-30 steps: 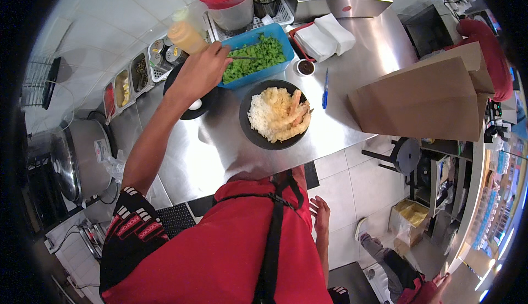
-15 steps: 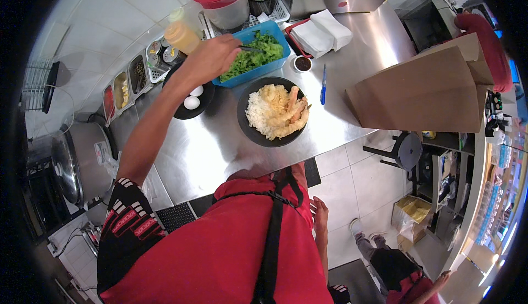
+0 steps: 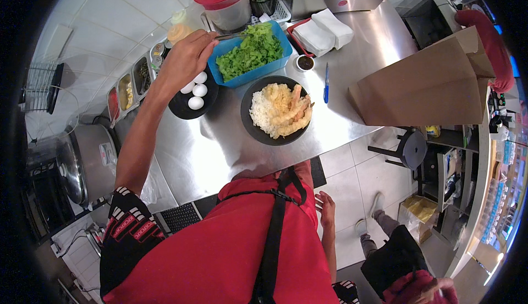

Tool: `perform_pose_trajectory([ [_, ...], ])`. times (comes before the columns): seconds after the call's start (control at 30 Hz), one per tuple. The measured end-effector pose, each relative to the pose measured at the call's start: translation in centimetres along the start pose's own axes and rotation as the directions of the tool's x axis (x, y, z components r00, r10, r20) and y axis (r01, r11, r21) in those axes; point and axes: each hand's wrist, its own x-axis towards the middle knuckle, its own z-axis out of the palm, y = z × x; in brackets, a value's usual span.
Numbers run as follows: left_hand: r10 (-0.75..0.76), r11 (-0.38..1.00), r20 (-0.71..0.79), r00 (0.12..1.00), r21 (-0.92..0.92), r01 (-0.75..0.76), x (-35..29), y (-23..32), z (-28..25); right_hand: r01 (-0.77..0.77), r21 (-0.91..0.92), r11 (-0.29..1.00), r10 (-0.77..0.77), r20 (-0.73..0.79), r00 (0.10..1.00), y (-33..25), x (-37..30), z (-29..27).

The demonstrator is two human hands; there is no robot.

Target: The person retrieves a plate of rice, uses tongs to place fried shrimp and tempura on top, adds shredded vegetables and sauce, then puts on disposable gloves and handles a container of flour. The completed dish is placed on the counter.

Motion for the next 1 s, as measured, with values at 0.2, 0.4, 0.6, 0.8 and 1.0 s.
perform_pose_trajectory([
  [0.2, -0.026, 0.999, -0.122, 0.992, 0.029, 0.029, 0.3, 1.7, -3.2, -0.028, 0.004, 1.000, 0.028, -0.033, 0.999, 0.3, -0.7, -0.2],
  [0.4, 0.006, 0.996, -0.263, 0.965, 0.088, 0.018, 0.1, 5.4, -9.1, -0.056, -0.002, 0.998, 0.056, -0.029, 0.998, 0.4, -1.3, 0.1],
  [0.6, -0.024, 0.990, -0.197, 0.980, 0.128, 0.050, -2.4, 9.5, -12.9, -0.039, 0.017, 0.999, 0.039, -0.010, 0.999, 0.6, -1.1, 0.4],
  [0.8, 0.041, 0.998, -0.013, 0.999, 0.040, -0.040, -5.6, 10.3, -11.2, -0.018, 0.039, 0.999, 0.019, -0.016, 1.000, 1.1, -1.0, 0.1],
  [1.0, 0.086, 0.995, 0.275, 0.958, 0.025, -0.096, -7.8, 7.5, -3.9, -0.021, 0.034, 0.999, 0.021, -0.004, 1.000, 1.0, -1.3, 0.2],
])
